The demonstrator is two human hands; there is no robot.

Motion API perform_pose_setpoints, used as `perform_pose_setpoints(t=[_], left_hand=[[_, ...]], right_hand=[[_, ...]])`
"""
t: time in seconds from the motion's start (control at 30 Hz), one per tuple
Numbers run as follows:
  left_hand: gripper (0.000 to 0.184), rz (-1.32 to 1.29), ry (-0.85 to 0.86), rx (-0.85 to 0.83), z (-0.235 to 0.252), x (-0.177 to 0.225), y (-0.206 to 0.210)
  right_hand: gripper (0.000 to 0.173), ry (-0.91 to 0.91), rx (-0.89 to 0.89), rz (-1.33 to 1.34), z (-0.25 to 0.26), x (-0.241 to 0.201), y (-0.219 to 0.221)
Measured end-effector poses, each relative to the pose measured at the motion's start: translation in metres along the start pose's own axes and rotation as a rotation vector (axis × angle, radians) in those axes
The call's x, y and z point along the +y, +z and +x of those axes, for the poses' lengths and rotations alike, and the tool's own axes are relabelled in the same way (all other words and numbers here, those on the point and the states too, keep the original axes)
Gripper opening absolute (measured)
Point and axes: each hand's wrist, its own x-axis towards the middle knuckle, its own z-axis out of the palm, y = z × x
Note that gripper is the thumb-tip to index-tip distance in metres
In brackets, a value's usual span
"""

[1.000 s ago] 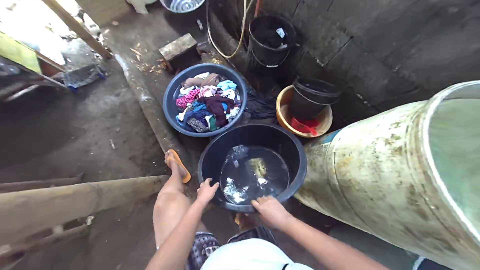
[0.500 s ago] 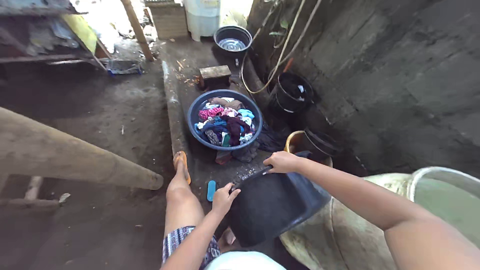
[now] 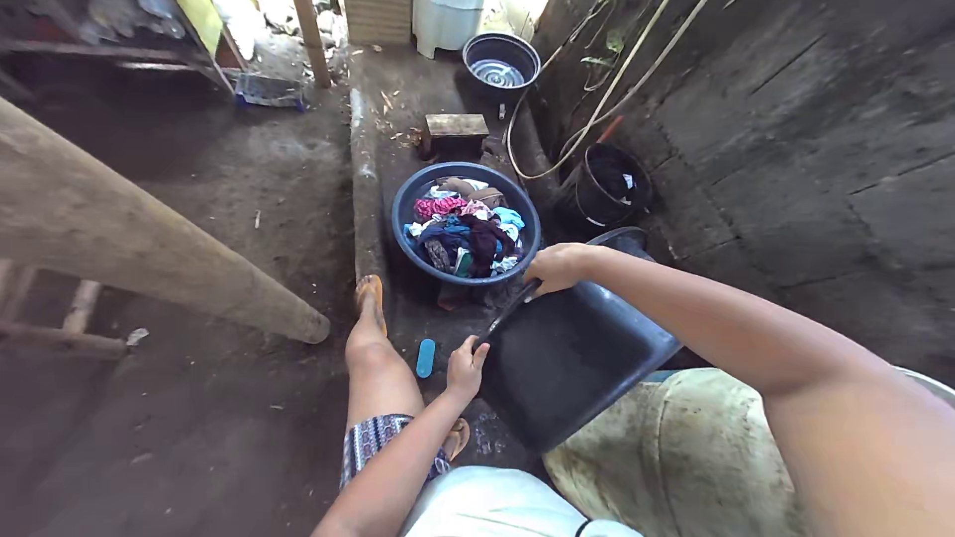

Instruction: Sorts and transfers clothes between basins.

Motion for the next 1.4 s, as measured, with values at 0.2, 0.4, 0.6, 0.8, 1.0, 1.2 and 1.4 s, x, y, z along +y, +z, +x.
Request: perform_pose_setpoints(t=[0.2,0.4,0.6,0.8,1.0,1.2,1.4], left_hand=[[0.052,0.091,0.097,-0.234,-0.003,0.003,0.001],[0.054,0.454,0.278,-0.620,-0.008,-0.009,0.015],[0.054,0.832,0.413,-1.190,-0.008,-0.052,0.049],[0.052,1.081,0.151,-1.359,-0.007,-0.062,0.069],[0.033,0.673,0.048,-1.020,-0.010,-0.034,0.066],[0.027,0.616,0.027,-0.699,-0.044,-0.052,0.020],[0.028,0.714,0.048,-0.747,-0.071,-0.043,0.014]], right_hand=[[0.048,0.102,0.063,0.158,-0.052,0.005,0.067],[0.039,0.146,0.284,0.358,-0.095,-0.023,0.236],[0.034,0.256,0.863,0.480,-0.054,-0.135,0.442],[0.041,0.370,0.346,0.867,-0.003,-0.203,0.484],[0.048,0.377,0.193,0.974,0.071,-0.201,0.507],[0.061,0.329,0.086,1.105,0.108,-0.189,0.528],[0.062,0.273,0.099,1.119,0.116,-0.175,0.501]])
